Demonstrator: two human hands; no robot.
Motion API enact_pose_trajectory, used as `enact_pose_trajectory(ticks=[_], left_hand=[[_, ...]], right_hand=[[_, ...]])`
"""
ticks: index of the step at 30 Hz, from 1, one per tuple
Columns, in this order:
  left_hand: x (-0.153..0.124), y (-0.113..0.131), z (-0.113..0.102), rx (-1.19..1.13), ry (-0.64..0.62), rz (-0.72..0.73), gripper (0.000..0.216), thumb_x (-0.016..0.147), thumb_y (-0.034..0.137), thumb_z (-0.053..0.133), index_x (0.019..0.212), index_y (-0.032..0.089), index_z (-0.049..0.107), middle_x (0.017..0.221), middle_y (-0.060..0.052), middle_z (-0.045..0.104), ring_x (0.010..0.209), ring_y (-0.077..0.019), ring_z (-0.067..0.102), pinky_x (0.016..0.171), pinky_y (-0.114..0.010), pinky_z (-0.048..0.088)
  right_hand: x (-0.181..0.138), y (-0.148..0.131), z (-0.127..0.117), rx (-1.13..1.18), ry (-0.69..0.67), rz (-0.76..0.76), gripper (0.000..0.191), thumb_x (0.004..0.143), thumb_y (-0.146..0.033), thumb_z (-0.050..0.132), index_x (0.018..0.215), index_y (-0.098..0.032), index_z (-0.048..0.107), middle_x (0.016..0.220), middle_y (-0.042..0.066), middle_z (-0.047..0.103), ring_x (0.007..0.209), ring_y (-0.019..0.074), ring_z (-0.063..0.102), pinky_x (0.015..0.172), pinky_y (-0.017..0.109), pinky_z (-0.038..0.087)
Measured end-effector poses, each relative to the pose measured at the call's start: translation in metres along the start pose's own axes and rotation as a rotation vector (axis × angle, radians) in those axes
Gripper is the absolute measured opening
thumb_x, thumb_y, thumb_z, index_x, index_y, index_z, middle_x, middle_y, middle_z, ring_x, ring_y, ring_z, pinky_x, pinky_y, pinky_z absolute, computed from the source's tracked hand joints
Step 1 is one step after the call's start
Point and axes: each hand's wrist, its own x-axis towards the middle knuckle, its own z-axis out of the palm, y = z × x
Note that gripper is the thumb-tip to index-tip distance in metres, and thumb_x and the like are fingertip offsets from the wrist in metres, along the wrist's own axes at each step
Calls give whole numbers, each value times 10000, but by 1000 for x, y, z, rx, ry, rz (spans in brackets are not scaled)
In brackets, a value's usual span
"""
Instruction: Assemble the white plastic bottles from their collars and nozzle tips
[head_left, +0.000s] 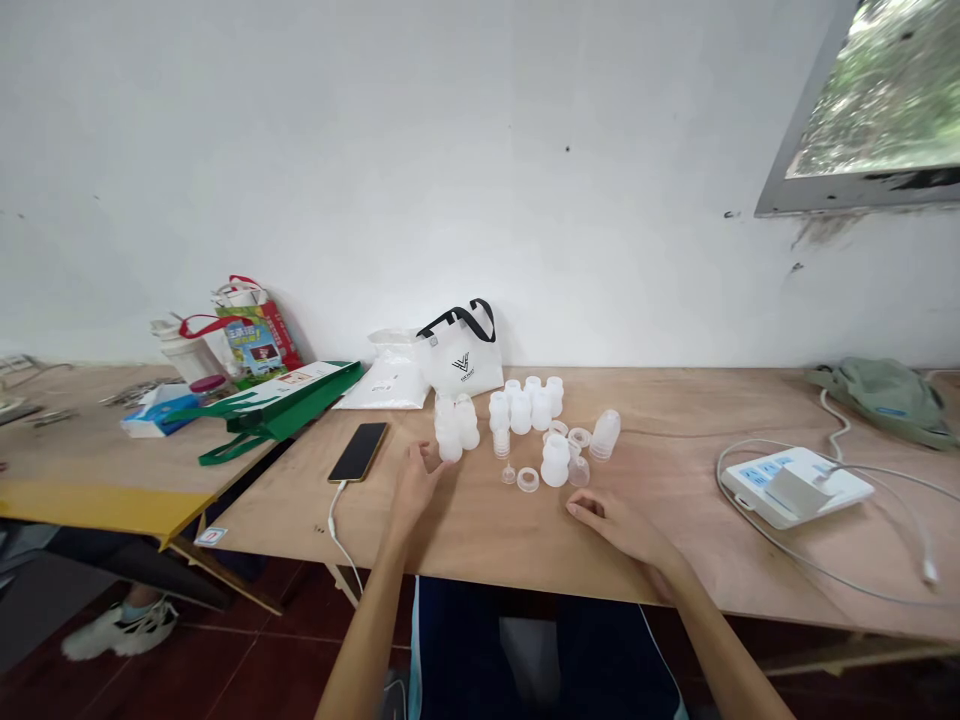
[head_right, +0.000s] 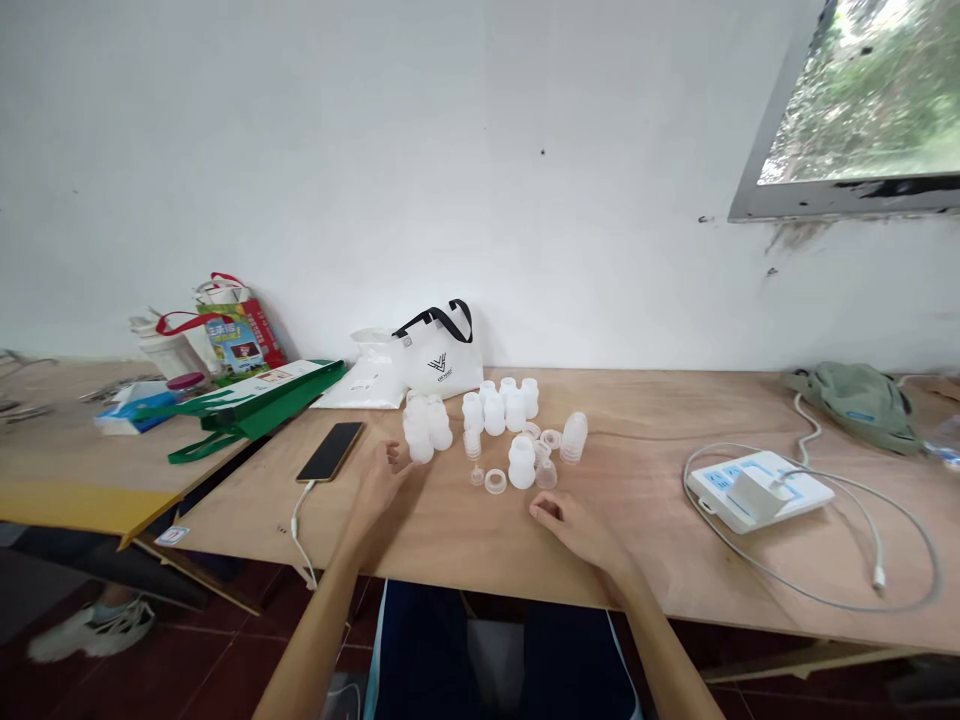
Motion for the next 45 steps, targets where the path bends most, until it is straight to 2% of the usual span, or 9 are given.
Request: enact_pose_trajectory(ticks=[3,5,7,9,11,14,18,30,45], left_hand=[[-16,11,1,126,43,-38,311,991,409,535,1167,159,483,1104,-133,658,1004,-283,643,811,-370,447],[-26,20,4,192,-66,-4,270,995,447,505,1048,184,532,960,-86,678,896,-262,647,769,-359,437],[-35,30,10,228,-238,103,273,978,460,519,892,205,564,863,-49,674,837,-241,634,756,-346,434],[-44,37,19,195,-368,236,273,968,441,533,827,211,574,880,-37,670,846,-225,626,764,-331,445],[-52,42,33,141,-432,352,221,963,408,553,864,215,600,973,-37,663,907,-218,625,810,-327,465],[-63,46,54,164,-386,471,159,974,379,562,982,237,633,1078,-42,647,1014,-240,614,924,-377,459],[-69,47,69,267,-303,556,176,1009,367,524,1106,259,624,1151,-51,645,1075,-268,606,946,-425,447],[-68,47,69,260,-289,574,183,1021,377,519,1114,279,642,1138,-41,651,1061,-257,617,936,-411,463],[-68,47,69,258,-301,570,195,1020,383,517,1126,272,637,1160,-47,653,1084,-261,606,951,-415,459]], right_hand=[[1,1,0,-12,2,0,375,1010,-516,441,923,-238,677,925,17,723,823,210,618,757,320,453],[1,1,0,-34,5,-2,368,1014,-505,436,914,-238,669,911,16,723,817,210,622,744,319,448],[1,1,1,-87,6,4,347,1021,-485,432,921,-243,659,891,9,724,800,209,633,727,315,442],[1,0,5,-176,18,18,318,1033,-455,423,935,-247,644,866,5,726,788,212,653,710,308,434],[3,-4,13,-306,52,24,277,1045,-413,418,959,-248,623,879,10,739,798,218,682,692,299,424],[6,-10,32,-543,132,29,208,1050,-353,434,1017,-248,610,953,27,765,786,222,718,631,286,390],[10,-15,54,-697,179,10,211,1063,-299,413,1070,-240,615,1066,41,768,770,210,737,557,284,359],[10,-11,54,-653,172,-1,234,1072,-326,405,1142,-268,620,1125,25,770,845,217,758,605,275,430],[12,-8,53,-645,174,9,243,1072,-358,409,1138,-270,626,1069,11,787,821,234,762,600,286,400]])
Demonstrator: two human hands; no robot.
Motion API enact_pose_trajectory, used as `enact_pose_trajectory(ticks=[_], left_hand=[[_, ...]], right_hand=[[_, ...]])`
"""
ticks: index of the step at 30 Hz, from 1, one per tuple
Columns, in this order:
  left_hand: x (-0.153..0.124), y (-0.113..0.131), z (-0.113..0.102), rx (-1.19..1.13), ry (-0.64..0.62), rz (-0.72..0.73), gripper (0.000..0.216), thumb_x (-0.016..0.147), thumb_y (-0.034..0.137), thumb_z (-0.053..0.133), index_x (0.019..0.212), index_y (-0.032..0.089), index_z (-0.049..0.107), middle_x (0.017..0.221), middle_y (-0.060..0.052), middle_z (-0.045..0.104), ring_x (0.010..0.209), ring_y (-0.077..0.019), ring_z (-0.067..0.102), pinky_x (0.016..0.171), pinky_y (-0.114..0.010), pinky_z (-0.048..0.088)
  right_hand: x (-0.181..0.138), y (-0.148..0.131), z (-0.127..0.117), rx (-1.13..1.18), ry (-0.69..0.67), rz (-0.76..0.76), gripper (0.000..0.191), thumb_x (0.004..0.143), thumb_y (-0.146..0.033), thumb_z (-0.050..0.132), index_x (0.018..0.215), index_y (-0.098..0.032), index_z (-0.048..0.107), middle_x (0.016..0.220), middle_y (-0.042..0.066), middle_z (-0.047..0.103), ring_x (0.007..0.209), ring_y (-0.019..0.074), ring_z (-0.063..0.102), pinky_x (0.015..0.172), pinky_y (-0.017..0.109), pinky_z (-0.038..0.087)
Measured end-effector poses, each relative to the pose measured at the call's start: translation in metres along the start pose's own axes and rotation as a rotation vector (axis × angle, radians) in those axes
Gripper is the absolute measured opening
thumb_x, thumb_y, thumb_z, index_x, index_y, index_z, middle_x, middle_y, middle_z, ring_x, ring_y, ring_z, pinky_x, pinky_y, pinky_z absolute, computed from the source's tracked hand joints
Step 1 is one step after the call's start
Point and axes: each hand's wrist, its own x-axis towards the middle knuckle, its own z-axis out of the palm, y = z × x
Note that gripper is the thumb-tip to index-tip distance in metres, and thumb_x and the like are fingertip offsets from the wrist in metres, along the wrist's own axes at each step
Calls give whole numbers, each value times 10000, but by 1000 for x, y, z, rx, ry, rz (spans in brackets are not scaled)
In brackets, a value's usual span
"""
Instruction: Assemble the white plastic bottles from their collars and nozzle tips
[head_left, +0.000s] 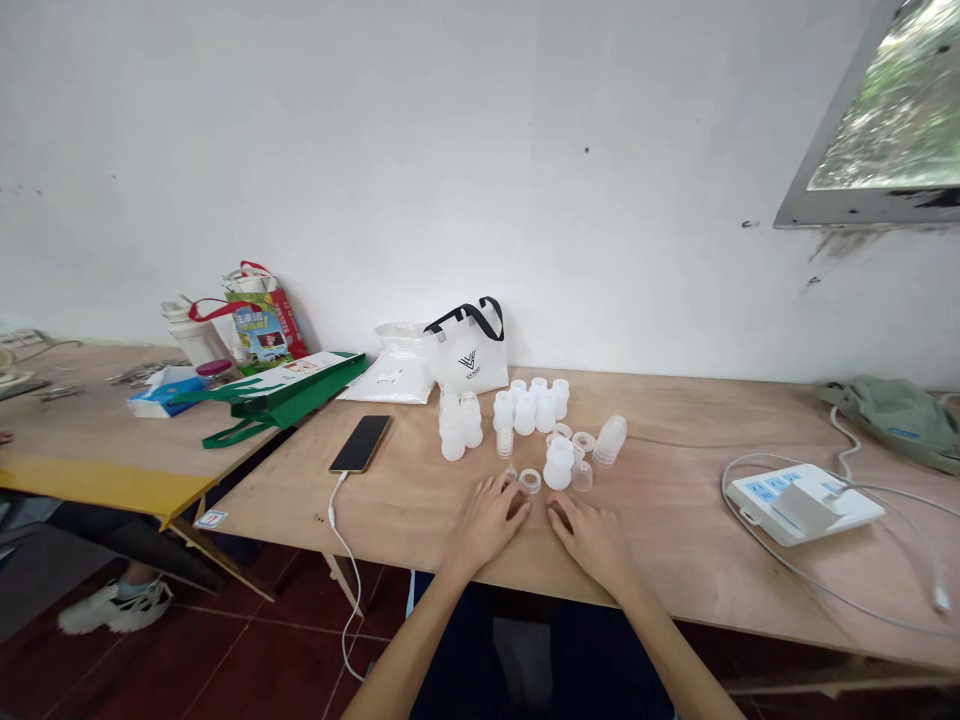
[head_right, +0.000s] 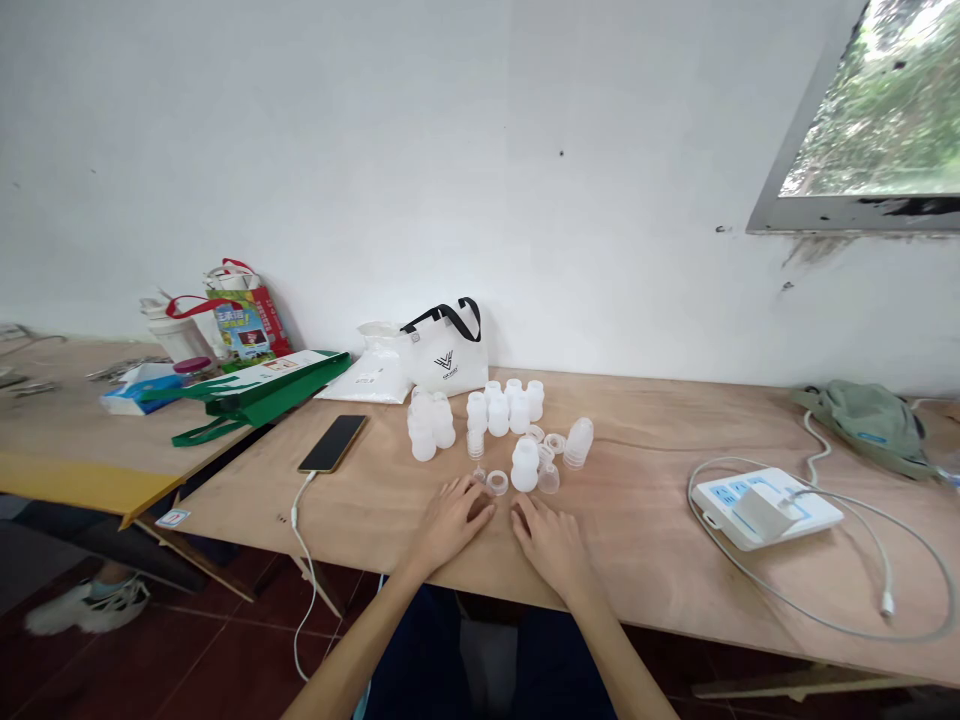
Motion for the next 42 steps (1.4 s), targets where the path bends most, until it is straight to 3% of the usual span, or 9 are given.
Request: enact_pose_trajectory(ticks=[42], left_hand=[[0,0,0,-23,-1,-1,192,1021,389,515,1124,283,638,1151,-47,646,1059,-257,609,939,-403,461]], right_hand=[[0,1,1,3,-5,3,267,1072,-373,384,1133,-279,627,1048,15,784,821,234,759,593,290,395]])
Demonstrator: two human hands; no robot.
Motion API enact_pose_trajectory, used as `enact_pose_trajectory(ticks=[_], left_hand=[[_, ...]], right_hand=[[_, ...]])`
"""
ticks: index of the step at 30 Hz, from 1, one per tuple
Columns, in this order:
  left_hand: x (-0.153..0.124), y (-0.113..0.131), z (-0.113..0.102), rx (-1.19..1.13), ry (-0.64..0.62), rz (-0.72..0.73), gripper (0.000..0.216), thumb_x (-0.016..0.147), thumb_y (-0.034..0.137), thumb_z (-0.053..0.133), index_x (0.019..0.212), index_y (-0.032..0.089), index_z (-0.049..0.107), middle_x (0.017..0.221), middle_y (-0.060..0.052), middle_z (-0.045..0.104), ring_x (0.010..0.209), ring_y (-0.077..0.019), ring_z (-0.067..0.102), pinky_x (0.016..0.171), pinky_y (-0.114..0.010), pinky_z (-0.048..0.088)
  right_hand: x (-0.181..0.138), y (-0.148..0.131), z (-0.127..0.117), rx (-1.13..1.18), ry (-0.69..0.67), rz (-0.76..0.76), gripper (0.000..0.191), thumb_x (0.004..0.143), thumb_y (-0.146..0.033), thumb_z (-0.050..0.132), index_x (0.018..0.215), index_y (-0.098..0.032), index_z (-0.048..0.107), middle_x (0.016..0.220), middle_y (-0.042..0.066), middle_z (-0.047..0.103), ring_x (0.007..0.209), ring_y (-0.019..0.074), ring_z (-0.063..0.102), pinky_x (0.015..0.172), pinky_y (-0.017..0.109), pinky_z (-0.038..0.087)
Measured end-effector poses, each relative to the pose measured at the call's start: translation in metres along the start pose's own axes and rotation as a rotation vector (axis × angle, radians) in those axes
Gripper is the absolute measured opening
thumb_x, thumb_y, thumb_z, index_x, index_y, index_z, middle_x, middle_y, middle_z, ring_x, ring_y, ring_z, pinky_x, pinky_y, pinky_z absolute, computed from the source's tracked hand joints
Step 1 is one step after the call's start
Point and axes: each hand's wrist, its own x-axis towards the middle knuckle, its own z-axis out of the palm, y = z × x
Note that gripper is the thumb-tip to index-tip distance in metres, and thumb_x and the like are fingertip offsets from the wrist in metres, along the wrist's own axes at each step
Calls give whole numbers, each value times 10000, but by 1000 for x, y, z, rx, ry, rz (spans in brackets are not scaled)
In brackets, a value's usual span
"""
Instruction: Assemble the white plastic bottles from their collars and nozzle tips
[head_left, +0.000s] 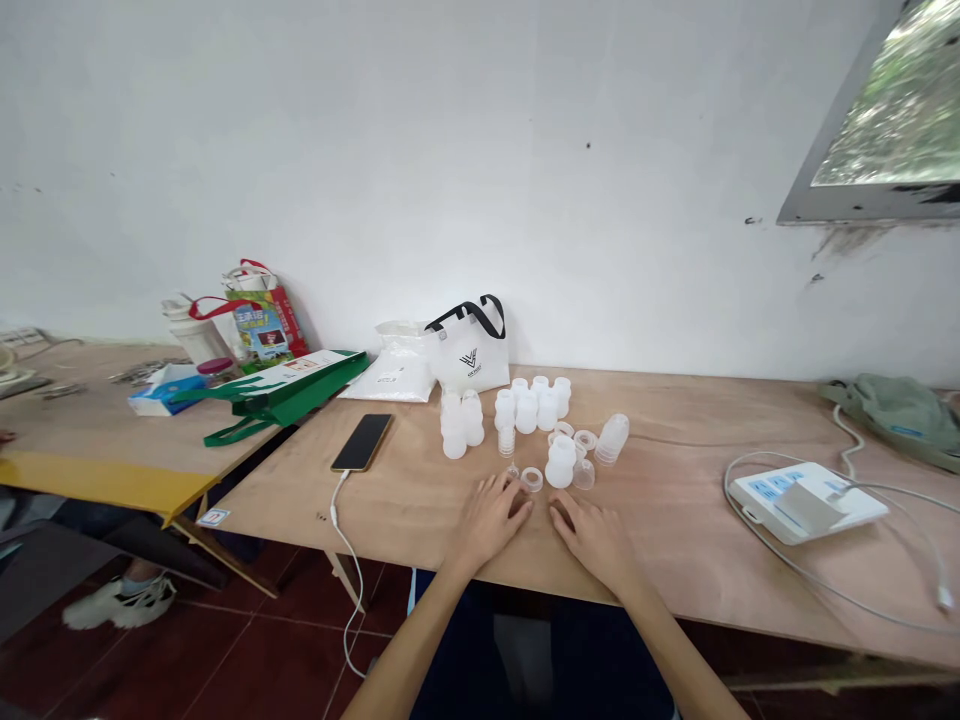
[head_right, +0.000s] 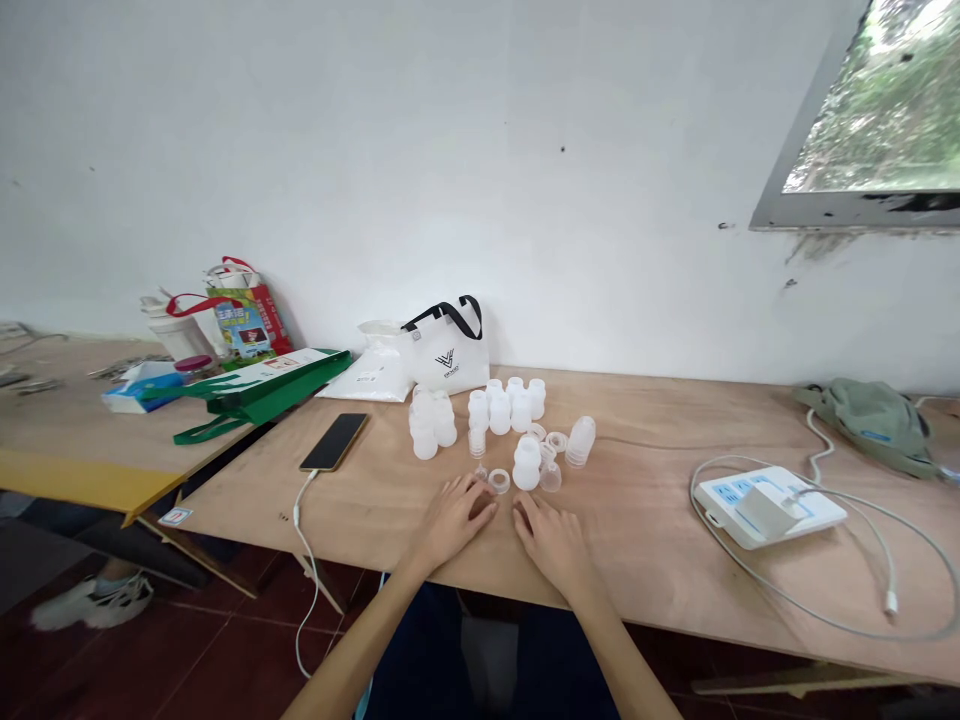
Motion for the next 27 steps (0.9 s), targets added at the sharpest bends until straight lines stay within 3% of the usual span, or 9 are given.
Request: enact_pose_trajectory(ticks=[10,15,18,22,27], left_hand=[[0,2,-3,-37,-4,-2,167,1013,378,525,1106,271,612,1158,-46,654,1089,-267,614,965,-429,460],[0,4,-3,-169,80,-132,182,999,382,526,1107,237,540,1127,-59,615,1047,-249,619,946,-408,503],[0,3,-3,-234,110,-128,186,1006,354,501,1148,240,540,1244,-76,546,1072,-224,622,961,-387,523],[0,1,-2,-103,122,-72,351,991,325,534,1341,299,527,1487,-86,449,1290,-286,536,1085,-474,454],[0,-2,1,-27,65,-68,396,1015,317,502,1410,302,503,1462,-69,562,1272,-303,550,1066,-510,442]], right_hand=[[-1,2,2,8,10,-10,278,1072,-374,378,1153,-283,628,1076,24,783,802,219,755,598,275,408],[-1,1,1,9,-1,-9,266,1075,-368,383,1154,-281,621,1085,18,781,823,232,755,602,278,407],[-1,1,0,6,-7,-7,262,1075,-366,383,1149,-279,619,1091,18,780,823,234,756,600,278,399],[-1,0,-1,13,-1,-7,272,1077,-366,377,1147,-276,624,1078,23,782,810,226,756,590,277,395],[-1,-1,-1,-8,4,-12,280,1075,-355,385,1149,-275,642,1057,28,782,787,215,750,597,269,423]])
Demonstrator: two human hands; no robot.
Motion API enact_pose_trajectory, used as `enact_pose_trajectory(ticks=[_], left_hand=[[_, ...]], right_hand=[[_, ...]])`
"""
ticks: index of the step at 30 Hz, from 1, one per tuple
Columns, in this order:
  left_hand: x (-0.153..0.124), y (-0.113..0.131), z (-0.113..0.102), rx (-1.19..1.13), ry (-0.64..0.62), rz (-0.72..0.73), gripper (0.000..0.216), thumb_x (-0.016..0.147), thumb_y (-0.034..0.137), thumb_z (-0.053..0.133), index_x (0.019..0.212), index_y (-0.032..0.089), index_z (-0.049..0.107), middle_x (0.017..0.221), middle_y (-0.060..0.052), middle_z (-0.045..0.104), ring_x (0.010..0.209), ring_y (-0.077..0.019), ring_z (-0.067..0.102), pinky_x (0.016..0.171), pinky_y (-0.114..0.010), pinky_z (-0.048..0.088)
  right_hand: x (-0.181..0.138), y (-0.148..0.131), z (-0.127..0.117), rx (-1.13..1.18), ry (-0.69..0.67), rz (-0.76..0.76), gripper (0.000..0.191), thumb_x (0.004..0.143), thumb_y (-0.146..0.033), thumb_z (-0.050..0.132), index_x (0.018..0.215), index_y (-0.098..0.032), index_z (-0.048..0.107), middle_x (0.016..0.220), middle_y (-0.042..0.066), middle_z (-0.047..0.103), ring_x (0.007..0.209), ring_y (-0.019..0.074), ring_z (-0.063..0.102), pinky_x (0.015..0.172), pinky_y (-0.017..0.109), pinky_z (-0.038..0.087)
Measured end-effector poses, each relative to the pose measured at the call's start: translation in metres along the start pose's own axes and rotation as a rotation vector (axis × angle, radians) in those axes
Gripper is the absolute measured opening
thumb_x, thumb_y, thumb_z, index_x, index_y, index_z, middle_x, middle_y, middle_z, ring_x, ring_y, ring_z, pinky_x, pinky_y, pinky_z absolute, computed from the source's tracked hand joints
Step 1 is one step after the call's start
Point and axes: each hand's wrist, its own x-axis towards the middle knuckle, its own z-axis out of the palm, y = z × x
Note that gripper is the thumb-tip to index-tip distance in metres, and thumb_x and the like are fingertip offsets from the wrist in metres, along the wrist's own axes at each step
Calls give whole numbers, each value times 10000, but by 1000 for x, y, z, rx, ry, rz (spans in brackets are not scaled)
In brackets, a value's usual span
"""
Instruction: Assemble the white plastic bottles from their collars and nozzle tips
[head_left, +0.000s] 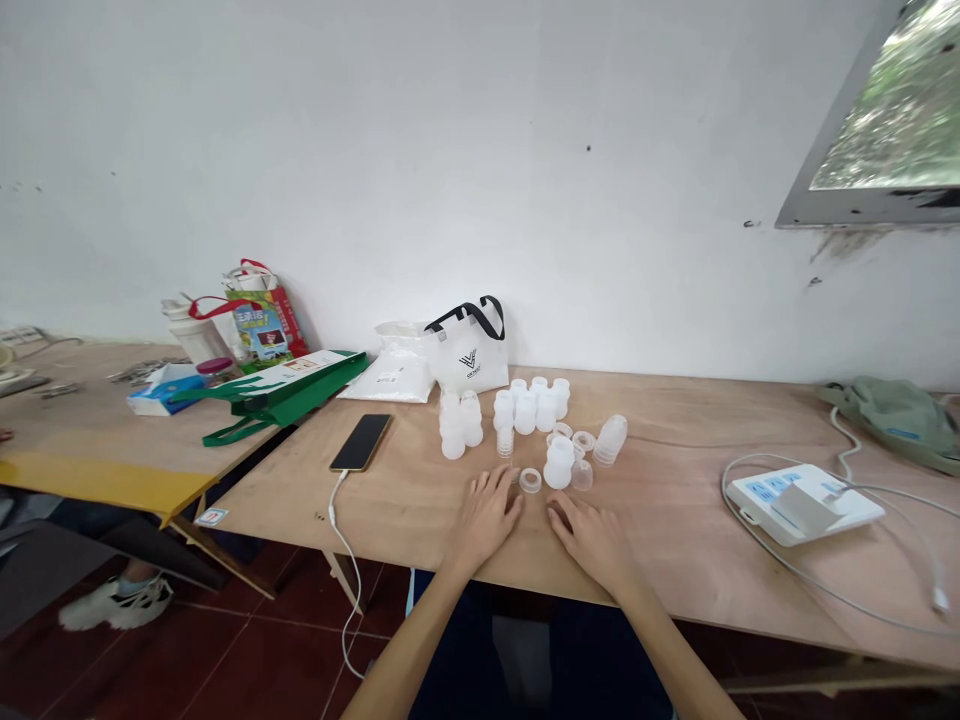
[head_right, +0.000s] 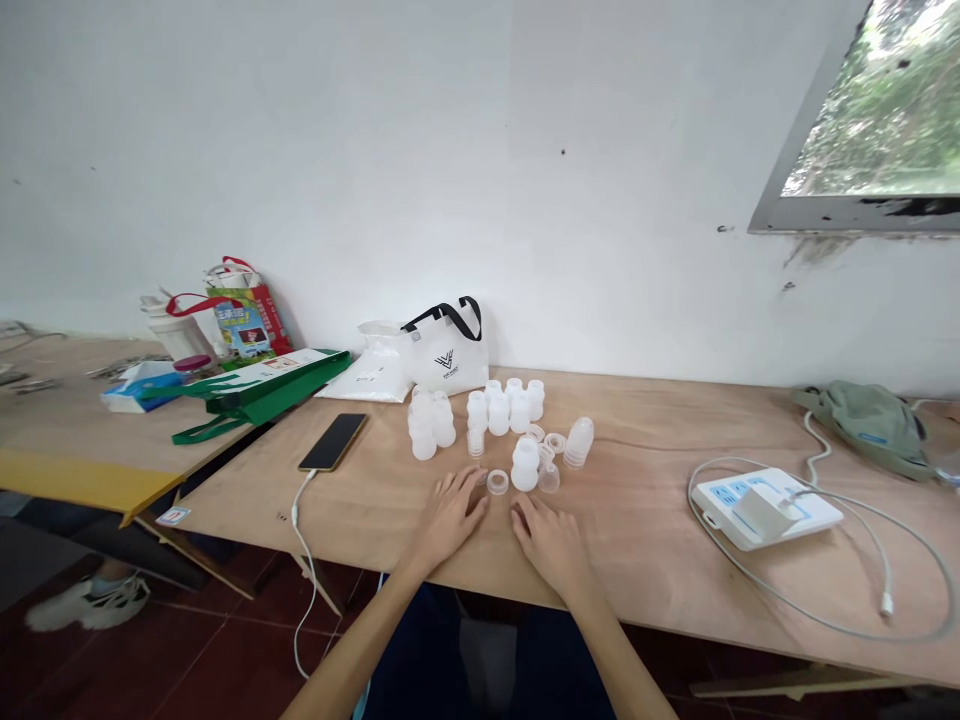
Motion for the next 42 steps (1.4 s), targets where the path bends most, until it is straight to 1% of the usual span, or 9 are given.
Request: enact_pose_trajectory(ticks=[7,11,19,23,27,30,35,38,42], left_hand=[[4,-6,3,-348,120,-51,294,1066,340,364,1198,252,612,1191,-67,715,1107,-249,655,984,-399,499],[4,-3,1,-458,104,-112,292,1068,360,352,1231,267,576,1186,-53,734,1068,-247,692,941,-384,507],[5,4,-6,-541,94,-145,239,1044,424,440,1004,244,592,977,-19,761,914,-211,723,863,-331,518],[6,0,-6,-605,123,-152,264,1013,448,508,1011,235,663,931,-16,762,845,-199,721,800,-307,544],[9,-5,-5,-644,211,-155,283,949,467,618,1003,221,747,1023,-58,749,880,-210,714,742,-297,563],[9,-4,-5,-673,257,-151,308,938,486,634,1029,235,787,1047,-69,729,860,-204,709,669,-279,560],[5,3,-7,-786,315,-170,319,883,486,717,1048,216,759,931,-56,749,800,-189,706,643,-259,549],[3,6,-5,-801,271,-127,273,867,461,743,951,201,739,918,-51,764,789,-180,712,685,-262,556],[2,8,-4,-763,196,-40,246,884,447,728,895,202,743,920,-44,773,785,-174,713,702,-264,563]], right_hand=[[-3,-7,0,-27,82,-53,383,1067,-329,365,1381,-280,579,1313,70,676,773,211,740,595,309,523],[-4,-13,0,-16,124,-84,508,1049,-291,367,1554,-290,420,1538,68,521,974,231,736,611,308,573],[-3,-21,-2,38,94,-113,508,1025,-282,394,1529,-304,454,1604,57,452,1086,243,715,699,332,602],[-3,-21,-2,137,112,-130,341,1031,-342,428,1334,-297,577,1477,55,581,989,230,733,645,307,551],[-1,-17,3,321,135,-85,193,1018,-424,492,1036,-283,622,1110,19,728,801,212,710,575,284,456],[3,-18,4,634,166,27,283,982,-545,548,935,-272,604,836,-5,694,636,182,621,564,280,426],[9,-28,2,1244,183,219,490,867,-728,614,876,-243,541,704,-25,588,514,129,494,446,239,350],[9,-30,-1,1332,145,271,542,806,-769,652,881,-243,545,623,-43,542,474,120,449,377,216,237],[6,-31,-3,1365,127,245,519,831,-740,654,952,-243,569,620,-42,568,498,122,490,389,201,282]])
